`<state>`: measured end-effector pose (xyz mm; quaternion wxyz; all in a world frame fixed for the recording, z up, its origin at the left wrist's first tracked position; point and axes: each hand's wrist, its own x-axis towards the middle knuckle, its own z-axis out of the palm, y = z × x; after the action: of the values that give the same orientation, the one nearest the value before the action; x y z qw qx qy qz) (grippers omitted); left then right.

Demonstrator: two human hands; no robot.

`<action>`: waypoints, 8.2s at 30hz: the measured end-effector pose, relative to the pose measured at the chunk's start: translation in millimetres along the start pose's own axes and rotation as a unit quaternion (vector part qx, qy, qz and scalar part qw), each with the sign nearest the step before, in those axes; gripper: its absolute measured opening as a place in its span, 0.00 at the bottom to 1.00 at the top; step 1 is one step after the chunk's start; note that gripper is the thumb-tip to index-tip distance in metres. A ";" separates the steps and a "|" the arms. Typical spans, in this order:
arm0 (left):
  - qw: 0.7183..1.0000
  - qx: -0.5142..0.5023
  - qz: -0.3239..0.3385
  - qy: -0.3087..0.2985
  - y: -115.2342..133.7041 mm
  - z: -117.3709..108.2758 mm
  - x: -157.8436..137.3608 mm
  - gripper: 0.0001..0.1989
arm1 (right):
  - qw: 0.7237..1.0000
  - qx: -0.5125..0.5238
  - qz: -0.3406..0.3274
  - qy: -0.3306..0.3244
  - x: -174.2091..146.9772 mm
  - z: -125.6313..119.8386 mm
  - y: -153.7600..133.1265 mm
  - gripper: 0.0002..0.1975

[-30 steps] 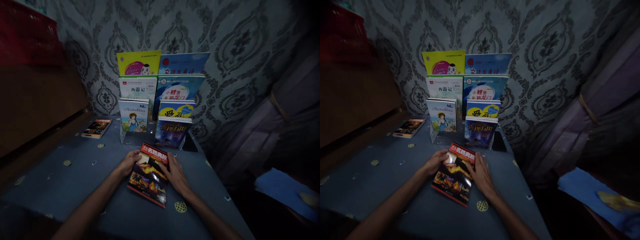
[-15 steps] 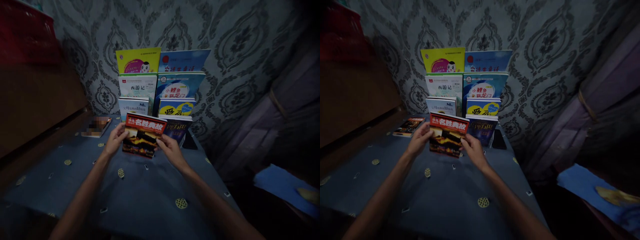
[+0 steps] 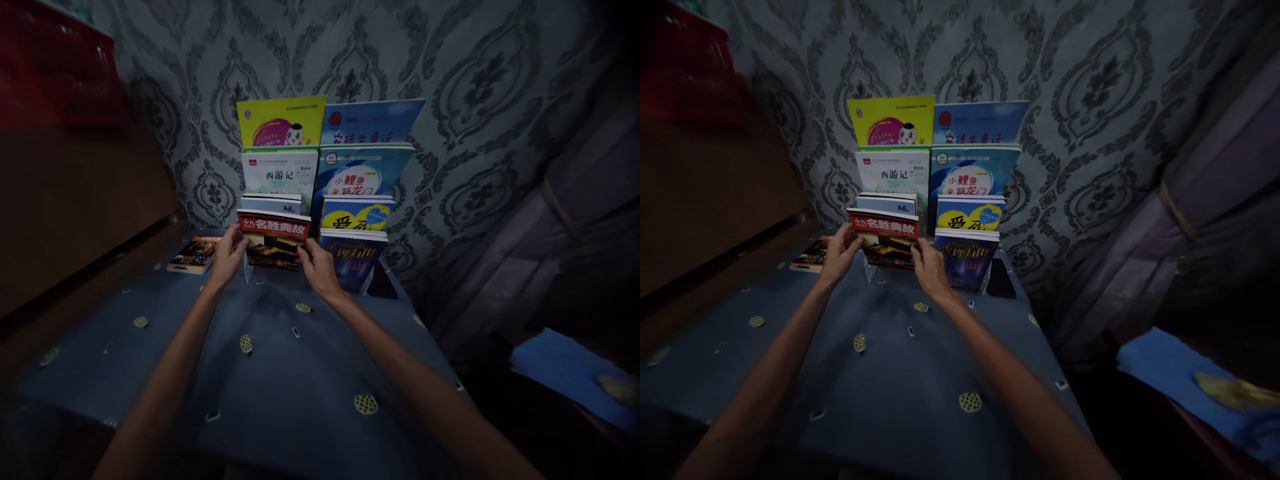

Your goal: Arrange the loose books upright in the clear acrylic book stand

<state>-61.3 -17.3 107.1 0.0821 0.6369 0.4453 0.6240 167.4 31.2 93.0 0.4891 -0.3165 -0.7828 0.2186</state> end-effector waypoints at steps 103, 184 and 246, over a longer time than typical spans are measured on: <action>0.903 0.393 -0.171 0.019 -86.4 -2.2 -19.3 0.17 | 0.984 -0.159 0.004 0.081 -43.6 77.1 58.7 0.31; 0.859 0.410 -0.096 -0.291 -1.5 -38.5 -165.3 0.24 | 0.953 -0.197 0.024 -0.230 -135.6 50.3 20.1 0.26; 0.924 0.249 0.002 -0.289 76.3 -44.1 -225.2 0.10 | 0.911 -0.092 -0.197 -0.349 -199.9 7.8 -48.3 0.19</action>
<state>-24.7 -233.0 4.1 0.0445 0.7905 0.5420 0.2819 210.9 -144.8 -4.2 0.1862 -0.1030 -0.9668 0.1416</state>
